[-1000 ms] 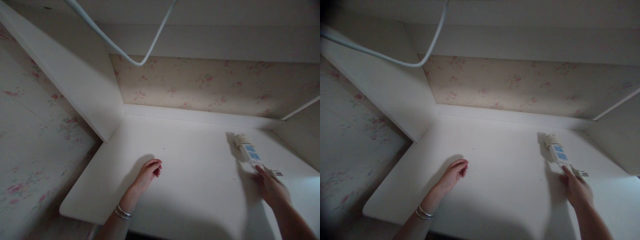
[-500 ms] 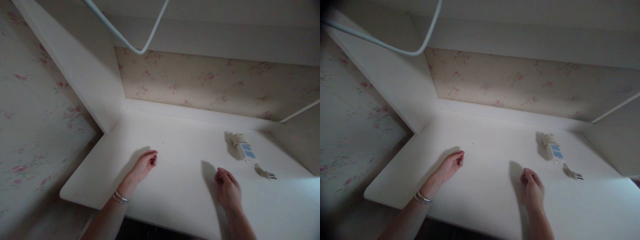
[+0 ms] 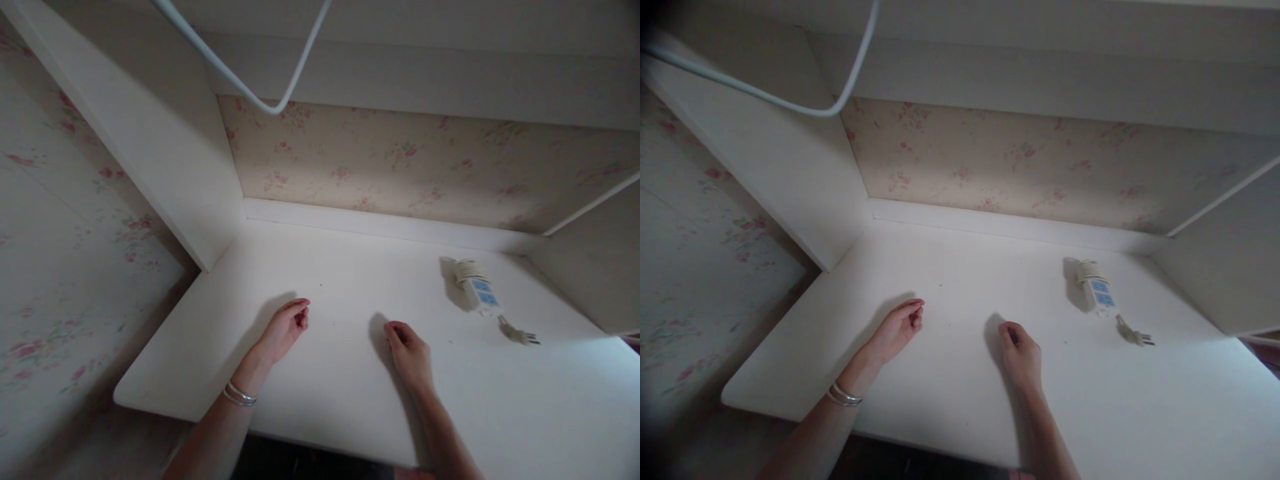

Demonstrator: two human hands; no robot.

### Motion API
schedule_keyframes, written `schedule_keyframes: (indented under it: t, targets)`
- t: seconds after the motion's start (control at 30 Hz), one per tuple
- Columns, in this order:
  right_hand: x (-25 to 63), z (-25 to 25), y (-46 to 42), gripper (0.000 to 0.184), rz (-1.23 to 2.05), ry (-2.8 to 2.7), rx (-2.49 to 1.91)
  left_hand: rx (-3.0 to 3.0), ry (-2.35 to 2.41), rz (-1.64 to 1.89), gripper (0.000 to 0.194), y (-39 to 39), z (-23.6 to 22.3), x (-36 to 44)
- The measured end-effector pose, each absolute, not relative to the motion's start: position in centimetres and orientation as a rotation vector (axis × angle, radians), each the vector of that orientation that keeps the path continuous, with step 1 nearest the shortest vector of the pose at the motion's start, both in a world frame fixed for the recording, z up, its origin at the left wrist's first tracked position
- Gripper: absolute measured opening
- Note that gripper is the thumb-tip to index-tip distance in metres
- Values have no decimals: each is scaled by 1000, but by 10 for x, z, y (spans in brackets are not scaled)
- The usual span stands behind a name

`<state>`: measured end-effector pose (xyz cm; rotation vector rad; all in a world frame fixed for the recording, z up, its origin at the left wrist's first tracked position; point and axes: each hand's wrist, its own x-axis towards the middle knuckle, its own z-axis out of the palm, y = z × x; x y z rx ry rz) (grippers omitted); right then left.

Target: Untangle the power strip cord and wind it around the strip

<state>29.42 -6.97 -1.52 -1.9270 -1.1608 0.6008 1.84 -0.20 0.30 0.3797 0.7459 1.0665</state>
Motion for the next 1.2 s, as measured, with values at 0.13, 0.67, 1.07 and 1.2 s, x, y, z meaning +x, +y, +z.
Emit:
schedule_keyframes:
  t: [0.13,0.67,1.07,1.2]
  targets:
    - [292,-12,-69,45,594,-1225,-1967,378,748,1064,15,-3,3,18]
    - [293,-11,-69,45,594,-1268,-1983,375,743,1065,13,-2,4,20]
    - [293,-12,-69,47,595,-1264,-1964,381,746,1061,14,-2,4,20]
    - [292,-12,-69,45,603,-1253,-1977,382,749,1067,14,-2,5,20]
